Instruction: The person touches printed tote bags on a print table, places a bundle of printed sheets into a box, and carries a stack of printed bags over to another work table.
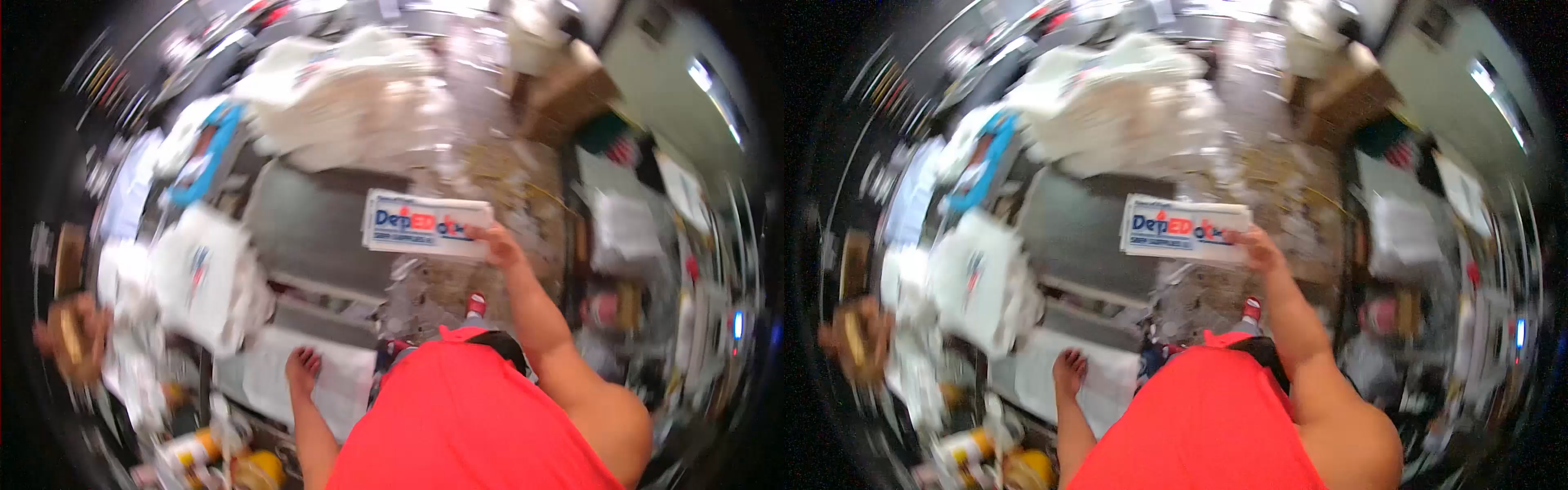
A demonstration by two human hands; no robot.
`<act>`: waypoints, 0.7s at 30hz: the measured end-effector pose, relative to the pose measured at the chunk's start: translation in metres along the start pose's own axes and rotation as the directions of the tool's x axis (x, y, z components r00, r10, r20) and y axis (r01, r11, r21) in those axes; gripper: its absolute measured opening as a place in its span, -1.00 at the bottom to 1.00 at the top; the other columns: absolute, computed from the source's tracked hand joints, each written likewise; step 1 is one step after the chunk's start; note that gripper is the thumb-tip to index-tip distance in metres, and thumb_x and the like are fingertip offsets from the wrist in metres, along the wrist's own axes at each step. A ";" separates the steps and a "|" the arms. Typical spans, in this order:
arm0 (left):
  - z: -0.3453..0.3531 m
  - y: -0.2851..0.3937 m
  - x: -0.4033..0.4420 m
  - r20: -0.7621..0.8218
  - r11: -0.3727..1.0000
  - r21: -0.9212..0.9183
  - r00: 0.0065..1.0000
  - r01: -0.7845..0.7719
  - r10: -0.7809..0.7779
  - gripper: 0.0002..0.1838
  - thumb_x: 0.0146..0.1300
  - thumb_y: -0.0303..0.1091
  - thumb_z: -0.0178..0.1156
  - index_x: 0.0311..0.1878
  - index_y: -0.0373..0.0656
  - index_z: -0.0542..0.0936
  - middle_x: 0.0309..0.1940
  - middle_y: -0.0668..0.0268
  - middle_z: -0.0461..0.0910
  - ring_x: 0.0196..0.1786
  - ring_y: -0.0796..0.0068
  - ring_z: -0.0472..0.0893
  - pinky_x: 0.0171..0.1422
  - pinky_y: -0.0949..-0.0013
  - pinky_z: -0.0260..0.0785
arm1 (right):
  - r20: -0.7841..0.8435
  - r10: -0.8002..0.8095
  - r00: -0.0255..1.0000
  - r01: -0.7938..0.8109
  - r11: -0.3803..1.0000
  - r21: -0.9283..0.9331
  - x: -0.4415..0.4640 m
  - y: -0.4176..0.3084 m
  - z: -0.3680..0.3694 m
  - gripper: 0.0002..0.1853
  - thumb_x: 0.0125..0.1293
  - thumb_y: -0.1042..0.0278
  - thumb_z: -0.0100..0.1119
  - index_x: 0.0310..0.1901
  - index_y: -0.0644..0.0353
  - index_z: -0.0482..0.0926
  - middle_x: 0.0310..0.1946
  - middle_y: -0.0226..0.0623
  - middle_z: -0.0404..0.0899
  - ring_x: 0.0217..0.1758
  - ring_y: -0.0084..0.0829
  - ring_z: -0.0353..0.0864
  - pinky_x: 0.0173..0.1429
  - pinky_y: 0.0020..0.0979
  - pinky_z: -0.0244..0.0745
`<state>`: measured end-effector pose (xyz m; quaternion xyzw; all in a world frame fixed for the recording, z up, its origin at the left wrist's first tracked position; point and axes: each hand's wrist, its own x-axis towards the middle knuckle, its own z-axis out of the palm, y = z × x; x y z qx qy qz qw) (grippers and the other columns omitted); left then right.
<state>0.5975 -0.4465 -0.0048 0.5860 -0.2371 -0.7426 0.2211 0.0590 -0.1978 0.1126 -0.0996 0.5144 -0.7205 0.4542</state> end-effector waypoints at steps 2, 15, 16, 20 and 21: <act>-0.001 -0.009 0.004 -0.012 0.999 0.032 0.999 -0.044 0.044 -0.60 0.39 -0.09 -0.02 0.15 -0.14 0.39 -0.02 0.22 0.47 -0.04 0.26 0.51 -0.04 0.26 0.45 | -0.262 -0.058 0.963 0.070 0.997 0.038 -0.018 0.029 -0.086 -0.56 0.04 0.44 0.42 -0.01 0.32 0.57 -0.15 -0.22 0.65 -0.11 -0.34 0.65 -0.01 -0.21 0.55; 0.256 -0.106 -0.052 0.010 0.090 0.994 0.846 -0.068 0.533 -0.73 0.40 -0.26 -0.02 -0.10 -0.25 0.55 -0.43 0.22 0.55 -0.48 0.34 0.50 -0.42 0.30 0.39 | -0.977 0.203 0.070 0.422 0.881 0.213 -0.302 0.132 -0.542 -0.59 0.11 0.57 0.23 0.05 0.34 0.51 -0.15 -0.12 0.62 -0.23 -0.18 0.68 -0.21 -0.10 0.63; 0.287 -0.116 -0.057 0.101 0.027 0.992 0.917 -0.121 0.386 -0.74 0.38 -0.26 0.01 -0.08 -0.25 0.55 -0.40 0.22 0.55 -0.48 0.35 0.51 -0.43 0.31 0.41 | -0.982 0.191 0.014 0.439 0.881 0.177 -0.322 0.122 -0.555 -0.59 0.11 0.57 0.23 0.05 0.33 0.51 -0.14 -0.16 0.62 -0.21 -0.20 0.67 -0.19 -0.14 0.62; 0.415 -0.147 -0.073 0.289 -0.114 0.948 0.954 -0.296 -0.077 -0.73 0.33 -0.26 0.10 -0.03 -0.24 0.53 -0.28 0.22 0.57 -0.48 0.39 0.54 -0.44 0.35 0.46 | -0.996 0.067 -0.060 0.659 0.752 0.011 -0.392 0.079 -0.610 -0.56 0.13 0.57 0.26 0.10 0.29 0.51 -0.06 -0.23 0.61 -0.09 -0.31 0.63 0.02 -0.28 0.55; 0.443 -0.151 -0.072 0.295 -0.118 0.944 0.949 -0.307 -0.109 -0.72 0.32 -0.26 0.13 -0.02 -0.24 0.52 -0.25 0.22 0.57 -0.48 0.40 0.55 -0.45 0.35 0.47 | -0.997 0.037 -0.075 0.689 0.725 -0.025 -0.404 0.070 -0.625 -0.56 0.13 0.57 0.26 0.10 0.28 0.51 -0.04 -0.24 0.61 -0.08 -0.32 0.63 0.03 -0.29 0.55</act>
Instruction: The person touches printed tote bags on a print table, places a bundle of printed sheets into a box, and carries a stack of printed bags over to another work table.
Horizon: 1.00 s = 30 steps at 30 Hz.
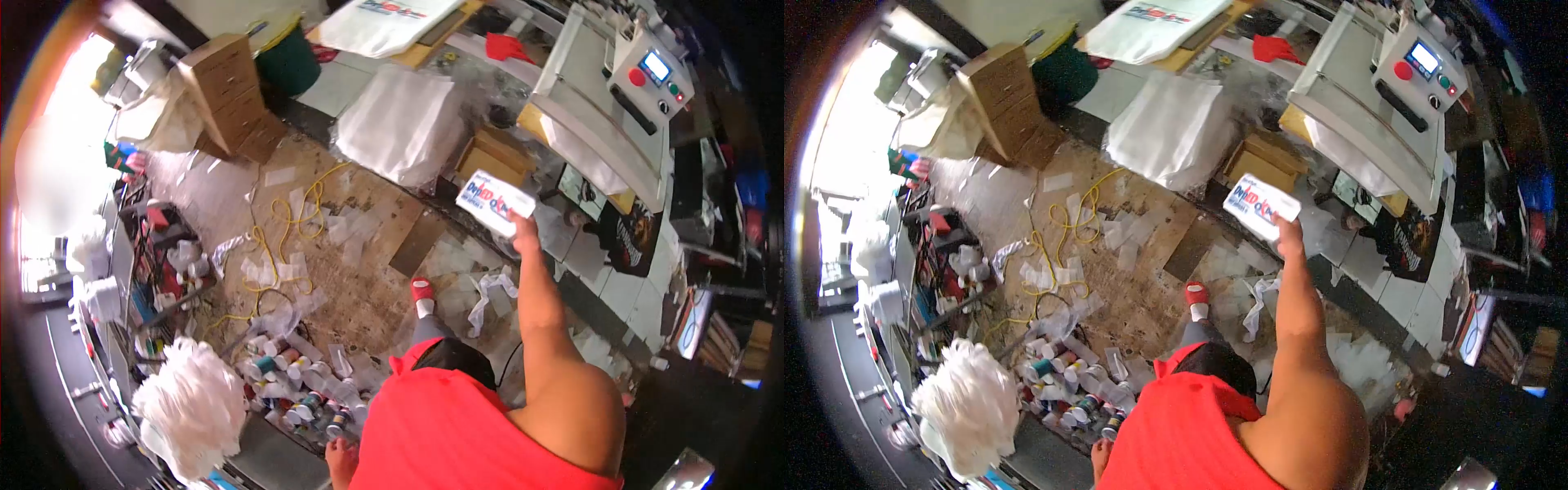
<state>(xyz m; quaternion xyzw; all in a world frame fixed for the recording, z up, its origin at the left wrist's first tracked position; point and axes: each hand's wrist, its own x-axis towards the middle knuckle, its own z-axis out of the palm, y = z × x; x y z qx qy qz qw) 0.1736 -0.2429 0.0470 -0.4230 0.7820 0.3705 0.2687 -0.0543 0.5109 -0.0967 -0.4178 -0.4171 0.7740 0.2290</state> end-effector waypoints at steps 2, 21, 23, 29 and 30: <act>-0.005 0.043 0.020 0.104 0.991 -0.134 0.994 -0.020 0.034 -0.74 0.34 -0.29 0.12 0.02 -0.19 0.49 -0.25 0.27 0.60 -0.52 0.44 0.57 -0.52 0.40 0.44 | -0.002 0.007 1.000 -0.007 0.998 0.066 0.036 -0.024 -0.004 -0.55 0.14 0.56 0.26 0.11 0.27 0.50 -0.03 -0.25 0.61 -0.05 -0.34 0.63 0.02 -0.29 0.56; 0.002 0.203 0.069 0.153 0.860 0.511 0.983 0.010 -0.103 -0.70 0.38 -0.23 0.09 0.00 -0.26 0.48 -0.32 0.25 0.62 -0.45 0.35 0.70 -0.54 0.37 0.48 | -0.189 -0.040 0.981 -0.076 0.819 -0.569 0.221 0.030 -0.069 -0.64 0.10 0.33 0.31 -0.04 0.25 0.64 -0.13 -0.23 0.70 -0.07 -0.36 0.66 0.02 -0.32 0.50; -0.029 0.185 0.092 0.311 0.641 0.729 0.950 -0.240 0.002 -0.63 0.23 -0.12 0.21 0.00 -0.15 0.50 -0.13 0.16 0.57 -0.14 0.23 0.58 -0.18 0.20 0.44 | -0.255 -0.095 0.962 -0.122 0.686 -0.717 0.240 0.054 -0.073 -0.64 0.12 0.29 0.28 -0.04 0.22 0.64 -0.14 -0.21 0.71 -0.07 -0.34 0.66 0.01 -0.31 0.50; 0.012 0.229 0.063 0.109 0.813 0.581 0.987 0.032 -0.117 -0.70 0.39 -0.23 0.09 0.04 -0.24 0.47 -0.29 0.22 0.64 -0.41 0.37 0.70 -0.53 0.41 0.47 | -0.262 -0.276 0.925 -0.054 0.585 -0.809 0.246 0.071 -0.063 -0.61 0.13 0.17 0.27 -0.02 0.14 0.61 -0.13 -0.10 0.68 -0.04 -0.14 0.65 0.06 -0.23 0.49; 0.013 0.230 0.064 0.105 0.814 0.580 0.987 0.036 -0.119 -0.70 0.39 -0.23 0.09 0.04 -0.24 0.47 -0.29 0.22 0.64 -0.41 0.37 0.70 -0.53 0.41 0.47 | -0.280 -0.289 0.915 -0.098 0.516 -0.851 0.233 0.060 -0.052 -0.57 0.13 0.13 0.29 0.01 0.16 0.59 -0.08 -0.05 0.65 -0.01 -0.11 0.63 0.06 -0.24 0.49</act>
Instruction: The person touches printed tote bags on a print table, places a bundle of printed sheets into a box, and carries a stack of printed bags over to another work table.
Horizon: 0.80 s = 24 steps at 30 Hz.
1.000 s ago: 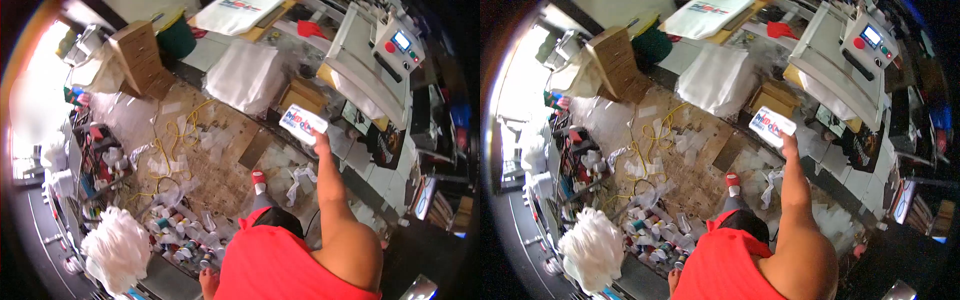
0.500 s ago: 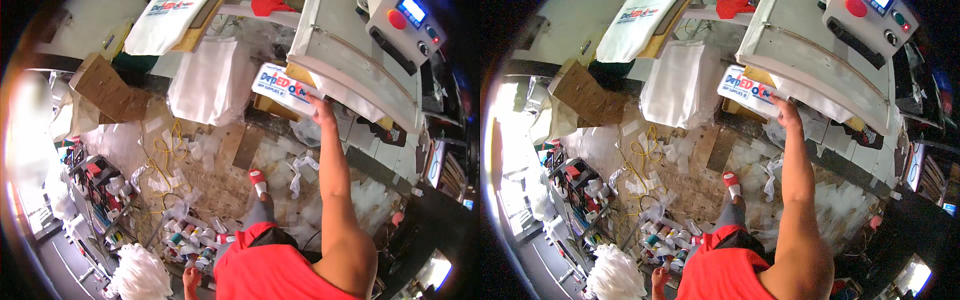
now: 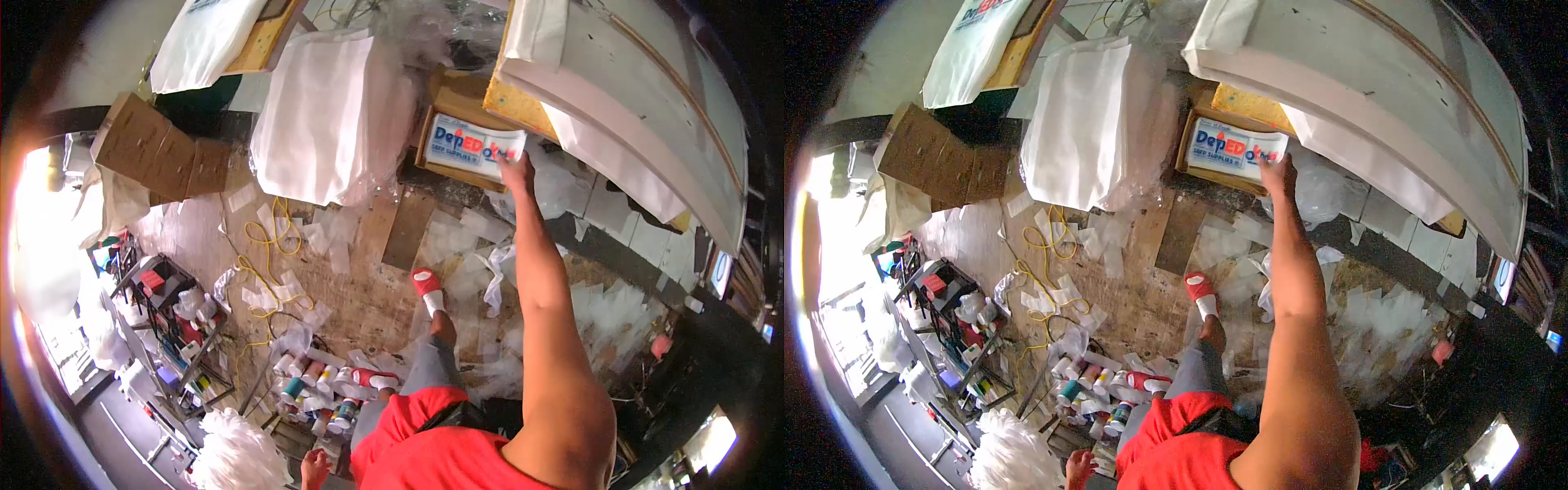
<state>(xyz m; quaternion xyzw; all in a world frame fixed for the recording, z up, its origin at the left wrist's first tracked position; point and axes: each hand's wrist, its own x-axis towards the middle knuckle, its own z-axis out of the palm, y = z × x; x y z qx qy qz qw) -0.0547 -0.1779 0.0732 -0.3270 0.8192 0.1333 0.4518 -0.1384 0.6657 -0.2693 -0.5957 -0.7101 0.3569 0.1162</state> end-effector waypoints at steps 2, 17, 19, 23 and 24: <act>-0.003 -0.002 0.003 0.046 0.998 -0.058 0.998 -0.031 0.033 -0.71 0.41 -0.24 0.07 0.06 -0.24 0.47 -0.27 0.21 0.64 -0.40 0.37 0.70 -0.51 0.43 0.47 | -0.020 0.006 1.000 -0.007 0.996 -0.088 -0.021 -0.007 -0.008 -0.52 0.13 0.09 0.32 0.03 0.17 0.56 -0.04 -0.01 0.62 0.03 -0.07 0.61 0.05 -0.25 0.49; 0.020 0.007 -0.012 0.064 0.994 -0.099 0.996 -0.048 0.054 -0.66 0.37 -0.21 0.08 0.02 -0.29 0.54 -0.31 0.22 0.65 -0.45 0.46 0.67 -0.49 0.45 0.46 | 0.255 0.356 0.899 -0.317 0.129 0.940 -0.064 0.035 0.053 -0.58 0.25 0.52 0.04 0.18 0.25 0.37 0.14 -0.11 0.40 0.11 -0.03 0.49 -0.03 -0.06 0.71; 0.020 0.007 -0.013 0.053 0.994 -0.108 0.998 -0.030 0.036 -0.66 0.37 -0.20 0.08 0.02 -0.27 0.54 -0.31 0.23 0.66 -0.47 0.46 0.67 -0.49 0.44 0.46 | 0.205 0.288 0.935 -0.263 0.181 0.948 -0.064 0.036 0.052 -0.60 0.29 0.52 -0.06 0.18 0.24 0.36 0.11 -0.07 0.42 0.09 -0.02 0.50 -0.03 -0.04 0.71; 0.020 0.014 -0.017 0.049 0.999 -0.052 0.999 -0.009 0.012 -0.67 0.37 -0.21 0.09 0.04 -0.26 0.53 -0.29 0.24 0.65 -0.48 0.47 0.65 -0.49 0.45 0.45 | 0.230 0.168 0.959 -0.241 0.048 0.969 -0.042 0.035 0.048 -0.59 0.31 0.51 -0.09 0.21 0.22 0.34 0.16 -0.11 0.39 0.16 -0.07 0.46 0.03 -0.02 0.65; 0.019 0.013 -0.015 0.052 0.999 -0.047 0.999 -0.007 0.010 -0.67 0.37 -0.21 0.09 0.04 -0.26 0.53 -0.29 0.24 0.65 -0.48 0.47 0.65 -0.49 0.45 0.45 | 0.158 0.240 0.958 -0.185 0.098 0.978 -0.044 0.014 0.037 -0.59 0.32 0.52 -0.10 0.22 0.18 0.34 0.18 -0.15 0.38 0.19 -0.09 0.44 0.04 -0.05 0.64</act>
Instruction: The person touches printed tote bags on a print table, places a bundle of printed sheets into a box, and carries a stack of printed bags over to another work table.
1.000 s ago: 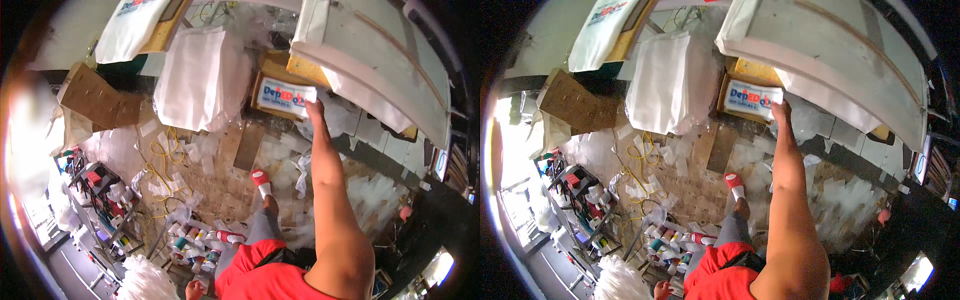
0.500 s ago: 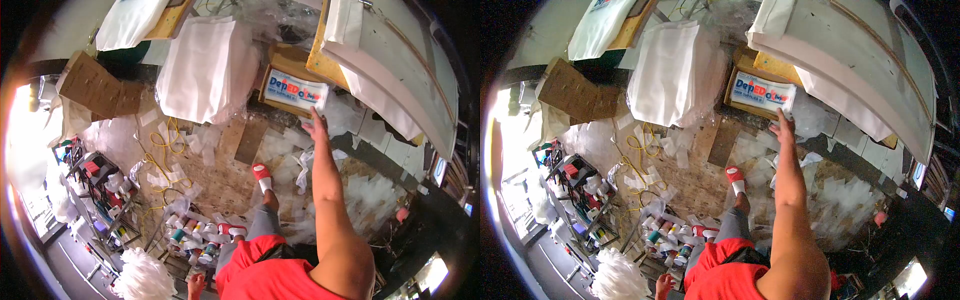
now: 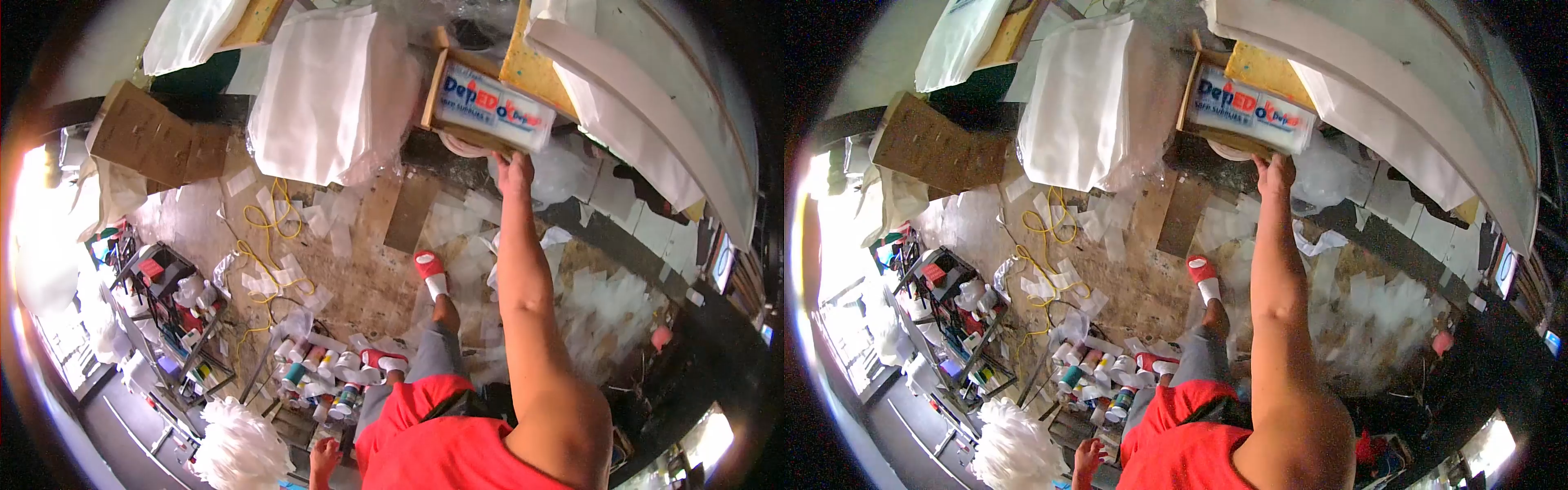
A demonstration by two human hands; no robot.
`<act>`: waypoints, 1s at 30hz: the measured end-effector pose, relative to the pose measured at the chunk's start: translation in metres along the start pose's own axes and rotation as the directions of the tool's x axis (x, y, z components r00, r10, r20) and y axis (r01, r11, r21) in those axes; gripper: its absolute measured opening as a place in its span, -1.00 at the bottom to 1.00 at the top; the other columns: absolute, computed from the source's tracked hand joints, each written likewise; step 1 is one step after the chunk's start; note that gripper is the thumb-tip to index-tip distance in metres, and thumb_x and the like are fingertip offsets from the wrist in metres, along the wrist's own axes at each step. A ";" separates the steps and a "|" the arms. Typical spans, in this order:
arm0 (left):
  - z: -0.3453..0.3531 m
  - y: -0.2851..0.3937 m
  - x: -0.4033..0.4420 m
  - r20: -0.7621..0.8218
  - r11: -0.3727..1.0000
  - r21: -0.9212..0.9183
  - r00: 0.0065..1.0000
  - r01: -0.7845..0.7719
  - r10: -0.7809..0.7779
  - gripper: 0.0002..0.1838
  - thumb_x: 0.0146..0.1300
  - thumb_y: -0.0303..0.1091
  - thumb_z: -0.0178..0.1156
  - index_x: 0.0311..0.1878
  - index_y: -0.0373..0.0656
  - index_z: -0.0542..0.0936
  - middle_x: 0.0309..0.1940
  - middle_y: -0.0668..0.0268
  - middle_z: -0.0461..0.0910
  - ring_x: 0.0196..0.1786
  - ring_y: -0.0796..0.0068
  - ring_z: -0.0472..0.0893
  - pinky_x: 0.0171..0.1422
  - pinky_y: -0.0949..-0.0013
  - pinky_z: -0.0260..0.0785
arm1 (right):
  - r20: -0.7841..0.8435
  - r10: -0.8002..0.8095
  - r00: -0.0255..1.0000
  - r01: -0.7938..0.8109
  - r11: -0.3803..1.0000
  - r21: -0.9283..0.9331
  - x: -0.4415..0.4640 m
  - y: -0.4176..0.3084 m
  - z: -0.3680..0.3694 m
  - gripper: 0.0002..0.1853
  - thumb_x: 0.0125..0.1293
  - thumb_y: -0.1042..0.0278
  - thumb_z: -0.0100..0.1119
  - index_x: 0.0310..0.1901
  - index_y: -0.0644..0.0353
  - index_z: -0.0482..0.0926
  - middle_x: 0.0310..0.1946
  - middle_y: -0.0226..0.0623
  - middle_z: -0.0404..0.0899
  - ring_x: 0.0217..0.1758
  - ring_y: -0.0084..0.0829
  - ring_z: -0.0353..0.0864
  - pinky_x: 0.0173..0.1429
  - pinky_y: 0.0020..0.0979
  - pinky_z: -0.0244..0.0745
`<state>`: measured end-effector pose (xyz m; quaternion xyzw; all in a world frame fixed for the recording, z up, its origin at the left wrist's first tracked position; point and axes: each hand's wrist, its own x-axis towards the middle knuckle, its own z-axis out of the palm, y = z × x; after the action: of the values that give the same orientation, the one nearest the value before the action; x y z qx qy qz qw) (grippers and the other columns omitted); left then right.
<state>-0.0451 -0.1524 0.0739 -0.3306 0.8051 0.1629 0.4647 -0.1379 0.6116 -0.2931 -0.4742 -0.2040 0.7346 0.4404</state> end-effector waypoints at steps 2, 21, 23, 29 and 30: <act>-0.002 -0.001 0.009 0.059 1.000 0.012 0.998 -0.018 0.017 -0.67 0.38 -0.21 0.09 0.06 -0.25 0.52 -0.25 0.23 0.65 -0.45 0.46 0.66 -0.47 0.45 0.44 | 0.003 0.024 1.000 -0.024 1.000 0.017 0.000 -0.018 0.016 -0.58 0.33 0.54 -0.10 0.24 0.15 0.33 0.18 -0.17 0.38 0.17 -0.09 0.45 0.05 -0.06 0.63; -0.014 -0.001 0.033 0.049 0.991 -0.136 0.998 -0.017 0.024 -0.69 0.39 -0.20 0.10 0.04 -0.22 0.50 -0.26 0.26 0.63 -0.38 0.44 0.68 -0.45 0.47 0.45 | -0.089 0.085 0.992 -0.091 0.994 -0.064 -0.022 0.013 -0.019 -0.55 0.29 0.49 0.04 0.23 0.19 0.33 0.19 -0.16 0.36 0.20 -0.10 0.42 0.03 -0.04 0.68; -0.012 0.005 0.036 0.074 0.989 -0.138 0.995 -0.060 0.071 -0.70 0.36 -0.23 0.10 0.03 -0.23 0.50 -0.26 0.26 0.63 -0.38 0.44 0.68 -0.44 0.46 0.47 | -0.066 0.142 0.988 -0.145 0.988 -0.044 -0.028 0.010 -0.024 -0.54 0.29 0.48 0.05 0.23 0.18 0.32 0.20 -0.17 0.35 0.20 -0.09 0.42 0.08 -0.01 0.64; -0.019 0.016 0.058 0.044 0.973 -0.018 0.972 -0.231 0.232 -0.70 0.34 -0.22 0.11 -0.05 -0.27 0.57 -0.30 0.25 0.65 -0.39 0.49 0.67 -0.41 0.44 0.48 | -0.113 0.270 0.956 -0.287 0.943 -0.167 -0.036 -0.012 -0.036 -0.53 0.28 0.30 0.14 0.23 0.05 0.35 0.14 -0.30 0.38 0.06 -0.10 0.49 0.03 -0.15 0.57; -0.020 0.022 0.058 0.035 0.970 -0.030 0.969 -0.242 0.243 -0.70 0.34 -0.22 0.11 -0.05 -0.27 0.57 -0.30 0.25 0.65 -0.39 0.49 0.67 -0.41 0.44 0.48 | -0.140 0.229 0.963 -0.254 0.946 -0.201 -0.039 -0.014 -0.044 -0.52 0.28 0.24 0.16 0.24 0.01 0.35 0.11 -0.30 0.39 -0.04 -0.13 0.53 -0.02 -0.16 0.57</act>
<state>-0.0937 -0.1698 0.0339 -0.2324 0.8283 0.2352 0.4523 -0.0867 0.5812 -0.2836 -0.5822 -0.1976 0.7280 0.3034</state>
